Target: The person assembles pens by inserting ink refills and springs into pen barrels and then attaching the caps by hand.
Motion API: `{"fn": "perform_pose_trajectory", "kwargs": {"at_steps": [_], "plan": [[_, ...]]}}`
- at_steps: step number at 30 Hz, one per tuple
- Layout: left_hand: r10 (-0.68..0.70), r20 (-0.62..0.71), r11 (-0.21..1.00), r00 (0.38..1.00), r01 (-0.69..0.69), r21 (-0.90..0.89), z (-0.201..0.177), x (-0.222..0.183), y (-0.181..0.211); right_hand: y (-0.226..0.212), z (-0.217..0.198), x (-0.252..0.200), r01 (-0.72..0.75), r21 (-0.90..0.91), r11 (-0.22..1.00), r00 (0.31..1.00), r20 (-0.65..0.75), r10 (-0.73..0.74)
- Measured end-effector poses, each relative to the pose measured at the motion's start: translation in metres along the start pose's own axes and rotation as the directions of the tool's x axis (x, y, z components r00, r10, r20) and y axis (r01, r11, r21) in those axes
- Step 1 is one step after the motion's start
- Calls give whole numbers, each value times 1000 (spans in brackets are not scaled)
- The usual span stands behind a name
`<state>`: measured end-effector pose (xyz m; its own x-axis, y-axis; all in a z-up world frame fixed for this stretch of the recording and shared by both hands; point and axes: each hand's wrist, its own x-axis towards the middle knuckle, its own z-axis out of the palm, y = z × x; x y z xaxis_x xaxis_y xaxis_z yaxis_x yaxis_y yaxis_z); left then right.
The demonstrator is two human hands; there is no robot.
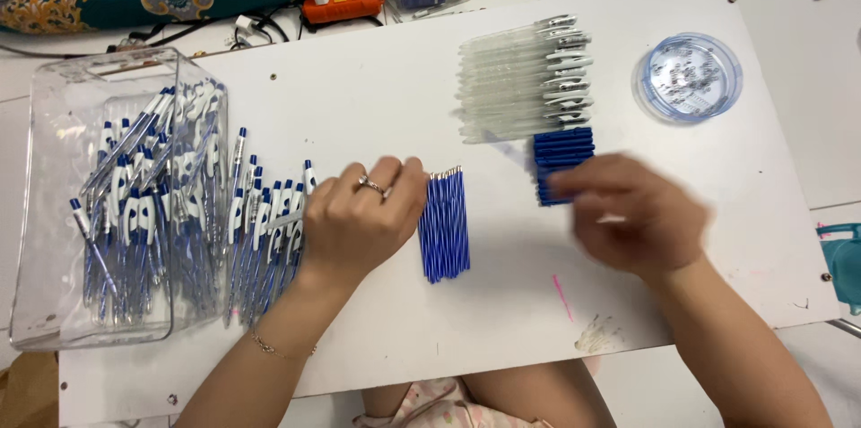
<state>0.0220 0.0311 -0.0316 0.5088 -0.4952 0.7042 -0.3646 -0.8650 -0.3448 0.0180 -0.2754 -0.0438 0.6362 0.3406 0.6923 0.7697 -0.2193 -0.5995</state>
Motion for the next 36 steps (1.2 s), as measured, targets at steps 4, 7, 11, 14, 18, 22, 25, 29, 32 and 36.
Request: {"fn": "perform_pose_trajectory", "kwargs": {"at_steps": [4,7,11,14,18,22,25,29,32,36], "plan": [[-35,8,996,999,34,82,3,-6,-8,-8,36,21,138,83,987,868,470,-161],[-14,3,998,1000,14,53,-2,0,-10,-37,54,40,392,-96,915,877,337,-341],[-16,3,999,1000,16,44,-1,0,-7,-39,65,40,477,-108,872,817,421,-394],[-17,0,999,1000,17,40,0,-1,-7,-41,66,41,483,-110,869,797,468,-383],[-2,1,999,1000,2,-42,-4,1,-6,-42,64,44,454,-49,890,784,497,-372],[50,17,989,999,-47,-143,-12,11,-2,-36,64,32,252,37,967,866,437,-243],[115,-47,978,992,-122,-170,-17,9,6,-24,72,14,-335,240,911,925,266,270],[233,-119,961,965,-248,-121,-31,20,19,3,84,-2,-677,734,58,634,541,553],[267,-166,958,949,-280,-64,-31,22,29,7,84,-3,-708,682,-185,548,695,465],[277,-161,955,947,-291,-66,-28,19,28,7,76,1,-695,692,-197,525,675,519]]}}
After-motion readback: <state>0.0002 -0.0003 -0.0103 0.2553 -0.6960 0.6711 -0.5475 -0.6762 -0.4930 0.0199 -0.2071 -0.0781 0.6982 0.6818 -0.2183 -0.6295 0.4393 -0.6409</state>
